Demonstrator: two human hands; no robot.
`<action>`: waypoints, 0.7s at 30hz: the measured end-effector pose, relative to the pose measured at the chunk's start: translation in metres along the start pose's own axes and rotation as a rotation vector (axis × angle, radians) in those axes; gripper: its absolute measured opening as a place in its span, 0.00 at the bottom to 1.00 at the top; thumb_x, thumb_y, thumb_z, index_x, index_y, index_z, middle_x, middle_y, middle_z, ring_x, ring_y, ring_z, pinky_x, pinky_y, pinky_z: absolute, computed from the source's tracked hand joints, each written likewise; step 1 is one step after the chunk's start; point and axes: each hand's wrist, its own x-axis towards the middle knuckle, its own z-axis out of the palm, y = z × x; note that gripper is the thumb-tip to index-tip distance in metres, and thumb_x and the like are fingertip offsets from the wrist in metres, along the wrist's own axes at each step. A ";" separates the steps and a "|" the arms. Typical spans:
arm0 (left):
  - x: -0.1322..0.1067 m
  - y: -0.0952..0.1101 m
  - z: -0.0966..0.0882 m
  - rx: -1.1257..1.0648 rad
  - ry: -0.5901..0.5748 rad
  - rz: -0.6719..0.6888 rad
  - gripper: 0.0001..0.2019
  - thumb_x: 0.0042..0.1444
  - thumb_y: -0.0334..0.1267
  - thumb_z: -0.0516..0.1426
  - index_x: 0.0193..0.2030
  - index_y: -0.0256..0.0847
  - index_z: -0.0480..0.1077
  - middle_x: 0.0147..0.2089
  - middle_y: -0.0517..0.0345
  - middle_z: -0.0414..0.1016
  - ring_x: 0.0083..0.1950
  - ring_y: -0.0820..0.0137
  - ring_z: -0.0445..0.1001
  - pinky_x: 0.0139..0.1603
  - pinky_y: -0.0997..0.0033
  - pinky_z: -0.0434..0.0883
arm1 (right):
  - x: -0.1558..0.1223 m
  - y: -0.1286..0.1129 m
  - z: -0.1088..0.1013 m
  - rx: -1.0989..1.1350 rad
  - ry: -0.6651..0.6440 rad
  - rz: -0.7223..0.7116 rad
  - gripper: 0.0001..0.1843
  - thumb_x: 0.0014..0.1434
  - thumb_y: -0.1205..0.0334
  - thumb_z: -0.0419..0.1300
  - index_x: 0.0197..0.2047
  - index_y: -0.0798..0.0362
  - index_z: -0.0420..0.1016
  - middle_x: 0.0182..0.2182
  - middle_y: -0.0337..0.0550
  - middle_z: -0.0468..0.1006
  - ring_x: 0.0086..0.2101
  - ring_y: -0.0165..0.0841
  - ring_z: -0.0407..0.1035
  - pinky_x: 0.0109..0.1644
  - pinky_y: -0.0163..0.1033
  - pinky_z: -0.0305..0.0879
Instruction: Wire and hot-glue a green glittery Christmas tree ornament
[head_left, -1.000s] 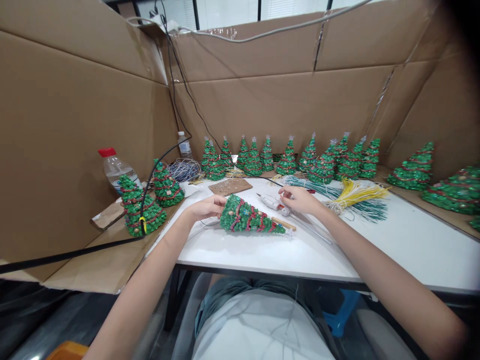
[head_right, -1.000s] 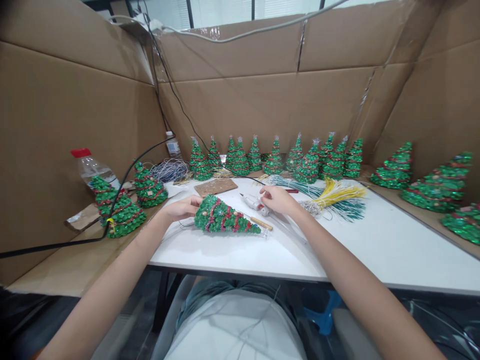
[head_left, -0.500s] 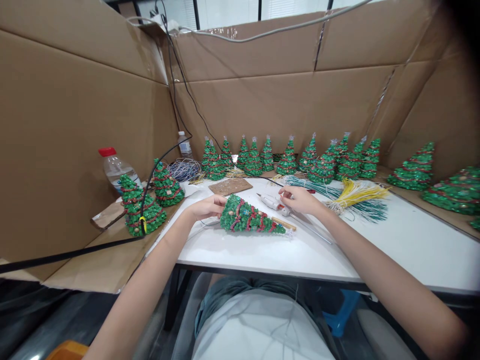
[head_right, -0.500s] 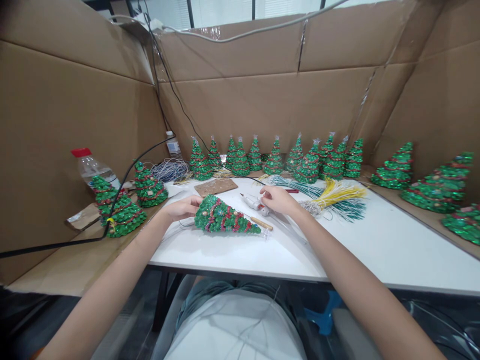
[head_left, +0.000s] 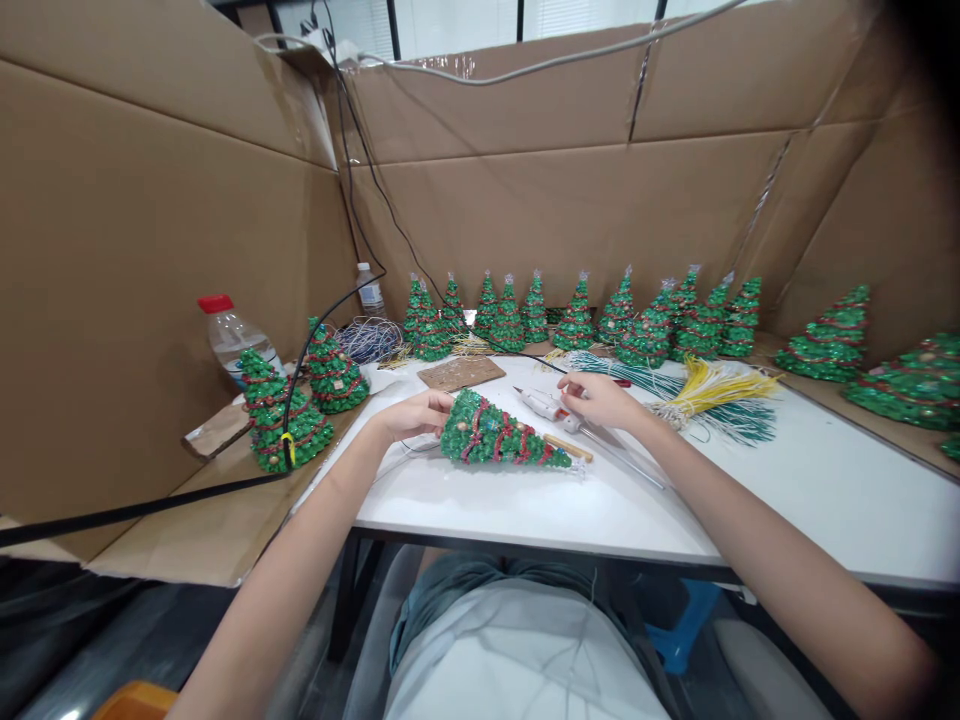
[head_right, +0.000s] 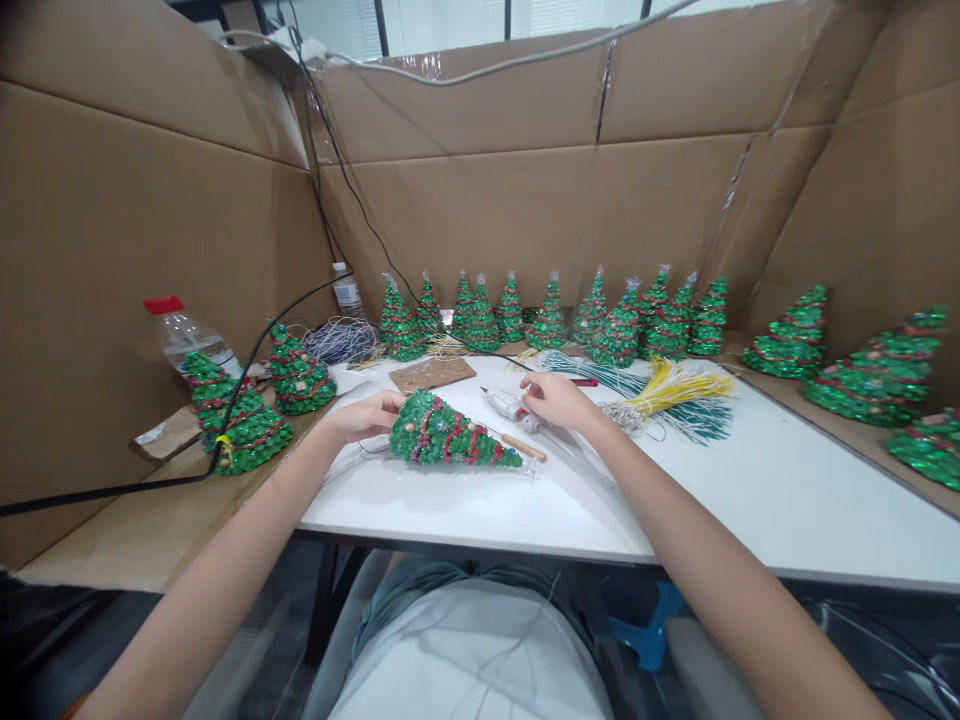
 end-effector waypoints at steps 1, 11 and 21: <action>0.000 0.000 0.000 0.000 0.000 -0.002 0.14 0.35 0.38 0.68 0.29 0.31 0.77 0.25 0.57 0.73 0.24 0.77 0.66 0.28 0.77 0.64 | 0.000 0.000 0.000 -0.001 -0.001 -0.001 0.11 0.54 0.63 0.55 0.41 0.52 0.74 0.30 0.40 0.78 0.31 0.32 0.71 0.35 0.33 0.63; 0.000 0.001 0.001 0.002 -0.001 -0.006 0.15 0.34 0.39 0.69 0.29 0.31 0.76 0.25 0.57 0.73 0.24 0.77 0.66 0.29 0.76 0.64 | -0.001 -0.001 0.000 -0.001 -0.006 -0.004 0.11 0.54 0.63 0.55 0.40 0.52 0.74 0.29 0.40 0.78 0.31 0.32 0.71 0.35 0.34 0.63; -0.001 0.002 0.002 -0.007 -0.004 -0.012 0.14 0.34 0.37 0.68 0.29 0.31 0.77 0.26 0.57 0.73 0.25 0.77 0.67 0.29 0.76 0.64 | 0.001 0.002 0.002 -0.015 -0.009 -0.009 0.11 0.54 0.63 0.55 0.40 0.53 0.74 0.30 0.41 0.78 0.32 0.33 0.71 0.36 0.34 0.63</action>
